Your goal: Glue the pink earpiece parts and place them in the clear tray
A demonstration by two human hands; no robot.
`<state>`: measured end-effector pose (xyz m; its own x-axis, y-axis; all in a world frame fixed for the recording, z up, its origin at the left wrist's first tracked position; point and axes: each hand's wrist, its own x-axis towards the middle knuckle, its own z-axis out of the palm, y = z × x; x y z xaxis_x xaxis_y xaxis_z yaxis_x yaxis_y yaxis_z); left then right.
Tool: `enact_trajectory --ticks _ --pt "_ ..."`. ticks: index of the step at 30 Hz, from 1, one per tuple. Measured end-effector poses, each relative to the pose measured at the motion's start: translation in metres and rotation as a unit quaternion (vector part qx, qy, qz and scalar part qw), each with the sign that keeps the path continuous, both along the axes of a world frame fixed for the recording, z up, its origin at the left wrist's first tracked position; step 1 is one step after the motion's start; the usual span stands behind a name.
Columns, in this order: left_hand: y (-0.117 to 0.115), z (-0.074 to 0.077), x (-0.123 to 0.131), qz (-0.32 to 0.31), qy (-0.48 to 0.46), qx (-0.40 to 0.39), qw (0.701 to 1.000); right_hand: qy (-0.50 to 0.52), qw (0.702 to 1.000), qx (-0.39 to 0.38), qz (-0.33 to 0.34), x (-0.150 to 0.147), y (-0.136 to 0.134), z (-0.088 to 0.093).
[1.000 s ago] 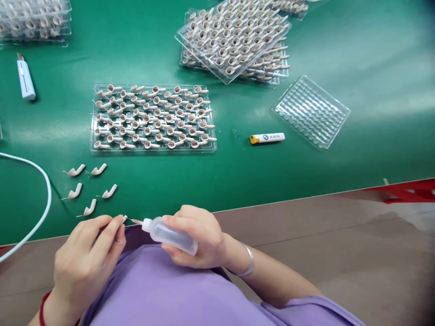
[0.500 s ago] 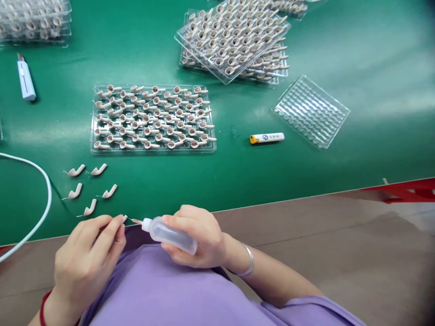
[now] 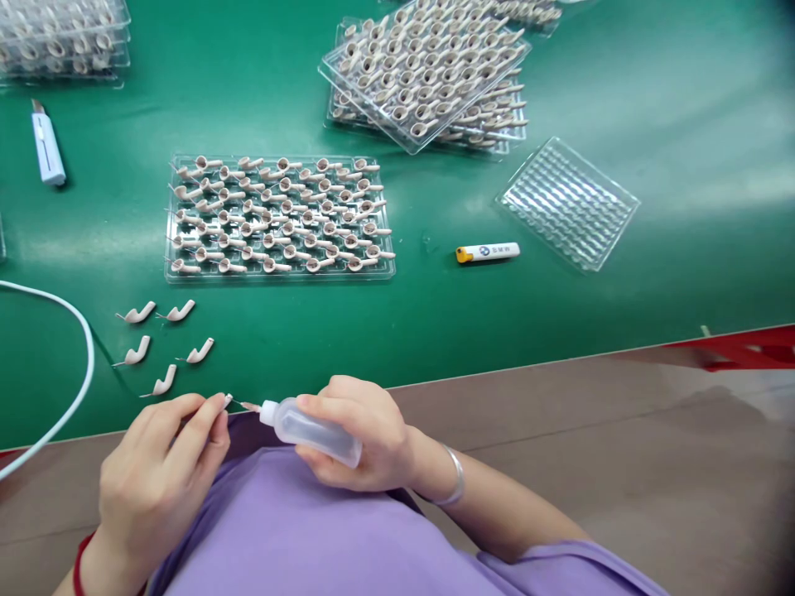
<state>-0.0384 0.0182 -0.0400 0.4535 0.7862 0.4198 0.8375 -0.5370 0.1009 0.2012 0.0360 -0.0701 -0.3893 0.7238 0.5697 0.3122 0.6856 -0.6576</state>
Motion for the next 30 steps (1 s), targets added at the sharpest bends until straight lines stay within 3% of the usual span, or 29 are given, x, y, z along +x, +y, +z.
enact_trajectory --ticks 3,6,9,11,14,16,19,22,25,30 --pt "-0.002 0.002 0.000 0.010 -0.037 -0.017 0.999 0.054 0.998 -0.039 -0.003 0.004 -0.001 0.002" --pt "-0.010 0.004 0.001 0.046 -0.143 -0.085 0.985 0.104 0.989 -0.102 -0.007 0.005 -0.005 0.006" --pt "-0.022 0.006 0.006 0.087 -0.285 -0.215 0.930 0.126 0.980 -0.156 0.004 -0.002 -0.011 0.007" --pt "-0.028 0.006 0.010 0.127 -0.377 -0.332 0.855 0.120 0.981 -0.152 0.012 -0.011 -0.015 0.005" --pt "-0.031 0.003 0.019 0.205 -0.485 -0.503 0.686 0.096 0.992 -0.086 0.007 -0.025 -0.020 0.000" --pt "-0.029 0.000 0.024 0.237 -0.534 -0.564 0.584 0.068 0.997 -0.040 -0.007 -0.031 -0.020 -0.004" --pt "-0.026 -0.004 0.030 0.258 -0.576 -0.593 0.500 0.012 0.999 0.001 -0.029 -0.032 -0.019 -0.005" --pt "-0.023 -0.006 0.033 0.270 -0.593 -0.600 0.464 -0.014 0.999 0.018 -0.047 -0.031 -0.019 -0.003" --pt "-0.022 -0.010 0.034 0.280 -0.593 -0.605 0.451 -0.026 0.997 0.024 -0.074 -0.031 -0.019 -0.004" --pt "-0.021 -0.021 0.029 0.282 -0.545 -0.619 0.489 -0.044 0.995 0.008 -0.086 -0.032 -0.019 -0.007"
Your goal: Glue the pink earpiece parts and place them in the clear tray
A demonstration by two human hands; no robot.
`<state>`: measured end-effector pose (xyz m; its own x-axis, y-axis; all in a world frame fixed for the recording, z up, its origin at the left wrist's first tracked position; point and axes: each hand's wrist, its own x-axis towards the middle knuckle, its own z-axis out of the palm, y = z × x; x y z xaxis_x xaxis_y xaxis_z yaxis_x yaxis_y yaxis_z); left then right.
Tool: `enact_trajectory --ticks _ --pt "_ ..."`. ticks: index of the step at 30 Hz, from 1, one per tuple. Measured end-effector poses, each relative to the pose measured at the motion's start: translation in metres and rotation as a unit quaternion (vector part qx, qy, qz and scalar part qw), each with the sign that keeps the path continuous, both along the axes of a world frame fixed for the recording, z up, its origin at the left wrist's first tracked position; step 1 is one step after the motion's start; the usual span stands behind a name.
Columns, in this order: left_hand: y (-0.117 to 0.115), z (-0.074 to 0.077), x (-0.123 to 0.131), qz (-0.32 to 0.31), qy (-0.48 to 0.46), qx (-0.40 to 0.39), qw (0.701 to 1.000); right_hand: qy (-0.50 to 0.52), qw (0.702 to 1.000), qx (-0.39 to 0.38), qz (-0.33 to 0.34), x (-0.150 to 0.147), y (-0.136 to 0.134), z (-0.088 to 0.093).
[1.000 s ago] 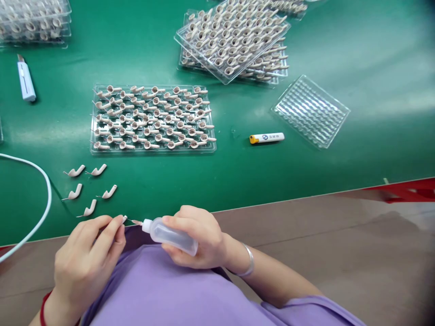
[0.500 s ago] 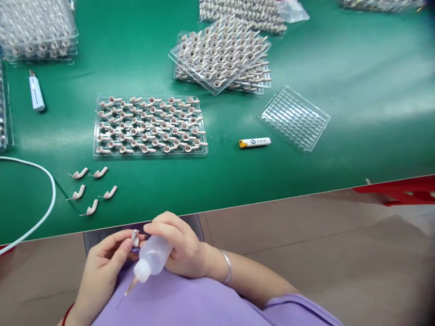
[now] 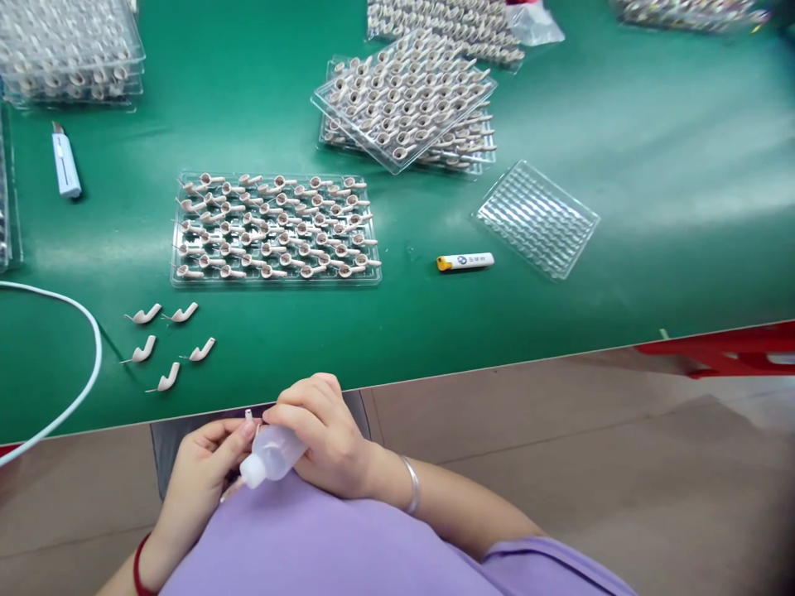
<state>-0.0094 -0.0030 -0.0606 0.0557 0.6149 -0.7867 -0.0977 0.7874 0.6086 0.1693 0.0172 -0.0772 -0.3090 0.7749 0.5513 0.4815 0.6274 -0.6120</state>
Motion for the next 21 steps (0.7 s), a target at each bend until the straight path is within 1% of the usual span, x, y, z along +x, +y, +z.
enact_trajectory --ticks 3,12,21 --pt "0.0013 -0.0040 -0.0030 -0.032 0.015 0.007 0.999 0.000 1.000 -0.005 -0.005 0.0000 -0.0007 -0.0018" --pt "0.0071 0.0026 -0.0003 -0.030 0.018 0.024 0.999 -0.007 1.000 -0.010 -0.011 -0.0026 -0.0011 -0.0016" --pt "0.0087 0.0023 -0.0014 -0.039 0.033 0.038 0.998 -0.013 1.000 -0.001 -0.020 -0.0036 -0.0004 0.0016"
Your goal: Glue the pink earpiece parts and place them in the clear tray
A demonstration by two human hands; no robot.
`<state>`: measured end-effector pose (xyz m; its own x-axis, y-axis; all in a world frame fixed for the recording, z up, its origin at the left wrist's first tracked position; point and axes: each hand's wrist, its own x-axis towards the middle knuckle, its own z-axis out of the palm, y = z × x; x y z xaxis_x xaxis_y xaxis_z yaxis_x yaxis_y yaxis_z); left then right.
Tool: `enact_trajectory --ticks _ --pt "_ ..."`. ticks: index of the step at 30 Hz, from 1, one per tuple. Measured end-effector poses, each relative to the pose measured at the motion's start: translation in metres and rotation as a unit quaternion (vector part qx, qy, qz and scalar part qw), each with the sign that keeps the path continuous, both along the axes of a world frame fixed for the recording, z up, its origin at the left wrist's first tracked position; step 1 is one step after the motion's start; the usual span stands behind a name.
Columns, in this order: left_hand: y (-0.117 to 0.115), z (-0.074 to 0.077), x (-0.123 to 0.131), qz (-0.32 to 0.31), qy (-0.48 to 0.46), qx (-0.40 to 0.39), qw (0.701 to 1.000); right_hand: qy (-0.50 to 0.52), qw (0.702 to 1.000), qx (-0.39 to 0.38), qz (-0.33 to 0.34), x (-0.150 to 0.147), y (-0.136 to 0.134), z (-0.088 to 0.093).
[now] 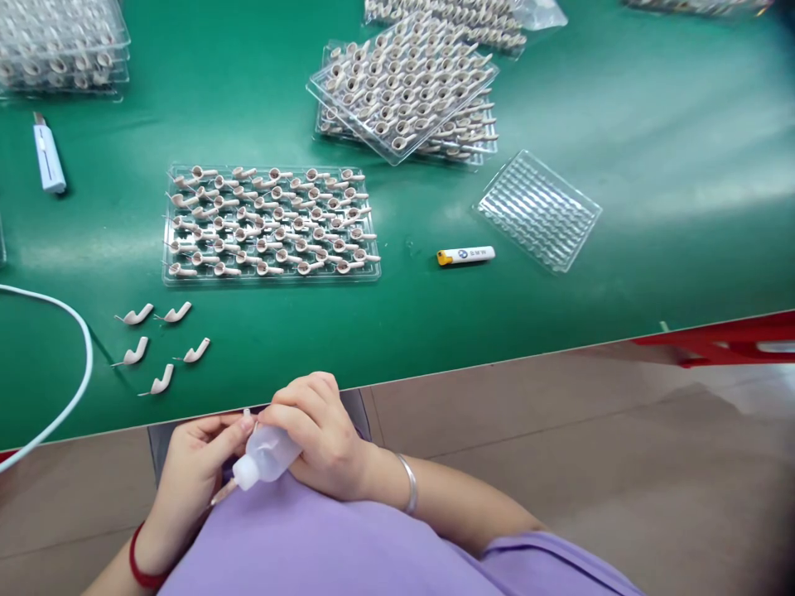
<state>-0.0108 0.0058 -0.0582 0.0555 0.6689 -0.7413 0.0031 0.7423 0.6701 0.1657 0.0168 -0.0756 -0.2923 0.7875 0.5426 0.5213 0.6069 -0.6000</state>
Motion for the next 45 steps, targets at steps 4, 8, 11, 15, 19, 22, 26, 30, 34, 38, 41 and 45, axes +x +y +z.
enact_trajectory --ticks 4,8,11,15,19,22,26,30,34,38,41,45 --pt "0.000 0.002 0.003 0.022 0.006 0.004 1.000 -0.009 1.000 -0.008 0.003 0.001 0.000 0.000" --pt "-0.001 0.001 0.007 0.053 0.001 0.013 0.999 -0.007 1.000 -0.007 0.003 0.001 -0.002 -0.001" --pt "-0.001 -0.001 0.007 0.056 -0.010 0.012 0.998 -0.002 1.000 -0.007 0.002 0.000 -0.002 -0.001" --pt "-0.003 0.008 0.004 0.016 0.023 0.037 0.999 0.010 0.999 -0.025 0.034 0.007 0.003 0.004" --pt "-0.009 0.026 -0.001 -0.025 0.186 0.232 0.954 0.101 0.985 -0.127 0.063 0.026 0.012 0.012" --pt "-0.012 0.033 -0.006 -0.066 0.293 0.403 0.865 0.151 0.971 -0.185 0.028 0.037 0.018 0.017" --pt "-0.011 0.031 -0.014 -0.120 0.365 0.501 0.776 0.166 0.961 -0.218 0.011 0.042 0.019 0.021" --pt "-0.009 0.031 -0.020 -0.145 0.387 0.514 0.752 0.175 0.960 -0.218 0.024 0.043 0.017 0.022" --pt "0.006 0.039 -0.025 -0.145 0.411 0.545 0.716 0.183 0.960 -0.210 0.011 0.053 0.021 0.019" --pt "0.047 0.047 -0.033 -0.114 0.498 0.588 0.627 0.175 0.962 -0.183 -0.099 0.069 0.032 0.013" --pt "0.080 0.049 -0.046 -0.099 0.577 0.555 0.591 0.178 0.948 -0.207 -0.161 0.080 0.037 0.008" --pt "0.112 0.046 -0.071 -0.135 0.631 0.447 0.620 0.175 0.943 -0.223 -0.175 0.087 0.038 0.001"
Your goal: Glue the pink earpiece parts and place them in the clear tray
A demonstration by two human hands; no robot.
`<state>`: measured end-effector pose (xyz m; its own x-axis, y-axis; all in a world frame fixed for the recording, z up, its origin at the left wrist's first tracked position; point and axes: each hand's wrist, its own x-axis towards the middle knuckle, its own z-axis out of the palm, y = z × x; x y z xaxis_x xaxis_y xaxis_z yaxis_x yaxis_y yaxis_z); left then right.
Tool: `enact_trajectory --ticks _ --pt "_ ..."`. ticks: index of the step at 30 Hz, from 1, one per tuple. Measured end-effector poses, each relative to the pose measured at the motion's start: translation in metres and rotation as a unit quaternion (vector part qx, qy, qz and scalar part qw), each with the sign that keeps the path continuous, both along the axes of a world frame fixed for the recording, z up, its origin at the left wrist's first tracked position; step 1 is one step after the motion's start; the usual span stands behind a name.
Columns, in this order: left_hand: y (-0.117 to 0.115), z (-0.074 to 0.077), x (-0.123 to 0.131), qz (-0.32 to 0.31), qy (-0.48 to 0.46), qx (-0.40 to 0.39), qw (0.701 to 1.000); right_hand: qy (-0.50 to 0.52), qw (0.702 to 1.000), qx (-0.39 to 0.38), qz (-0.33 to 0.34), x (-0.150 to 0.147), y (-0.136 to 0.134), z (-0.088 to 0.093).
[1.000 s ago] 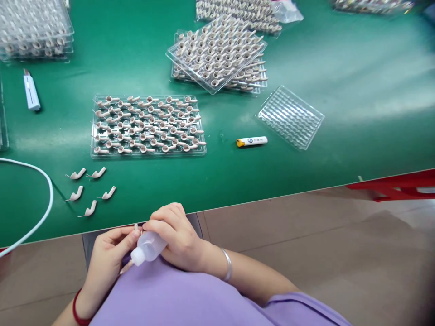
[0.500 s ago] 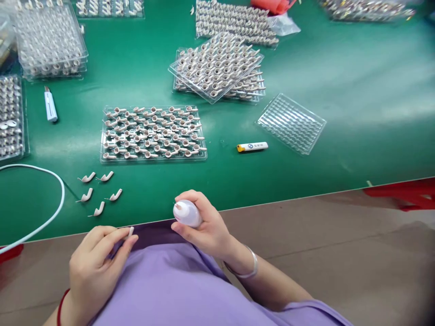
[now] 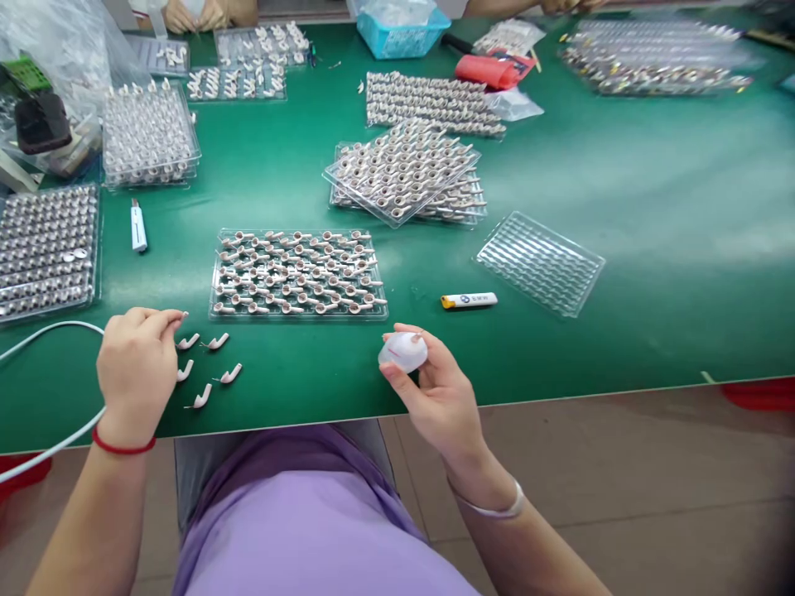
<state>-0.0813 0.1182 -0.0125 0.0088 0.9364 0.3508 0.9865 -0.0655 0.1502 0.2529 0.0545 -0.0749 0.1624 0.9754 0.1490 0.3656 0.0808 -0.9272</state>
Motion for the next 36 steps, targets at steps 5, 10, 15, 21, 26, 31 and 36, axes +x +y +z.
enact_trajectory --ticks 5,10,15,21,26,31,36 --pt "0.006 0.004 -0.008 0.004 0.008 -0.048 0.999 0.005 1.000 0.001 0.009 -0.001 -0.001 -0.002" --pt "-0.021 0.013 0.019 -0.105 -0.003 -0.030 0.994 0.010 1.000 0.007 0.008 0.000 -0.001 -0.003" --pt "-0.028 0.011 0.033 -0.187 0.093 -0.170 0.963 0.010 1.000 0.005 0.015 0.000 -0.001 -0.002" --pt "-0.033 0.010 0.043 -0.227 0.046 -0.080 0.970 0.023 0.999 0.013 0.041 -0.003 -0.001 0.000" --pt "-0.064 0.007 0.060 -0.268 -0.040 -0.025 0.962 0.046 0.994 -0.009 0.102 -0.017 -0.006 0.010" --pt "-0.087 -0.003 0.061 -0.268 0.022 0.015 0.963 0.080 0.982 0.023 0.171 -0.037 -0.016 0.016" --pt "-0.099 -0.016 0.056 -0.253 0.057 0.056 0.964 0.034 0.966 0.120 0.225 -0.045 -0.020 0.016"
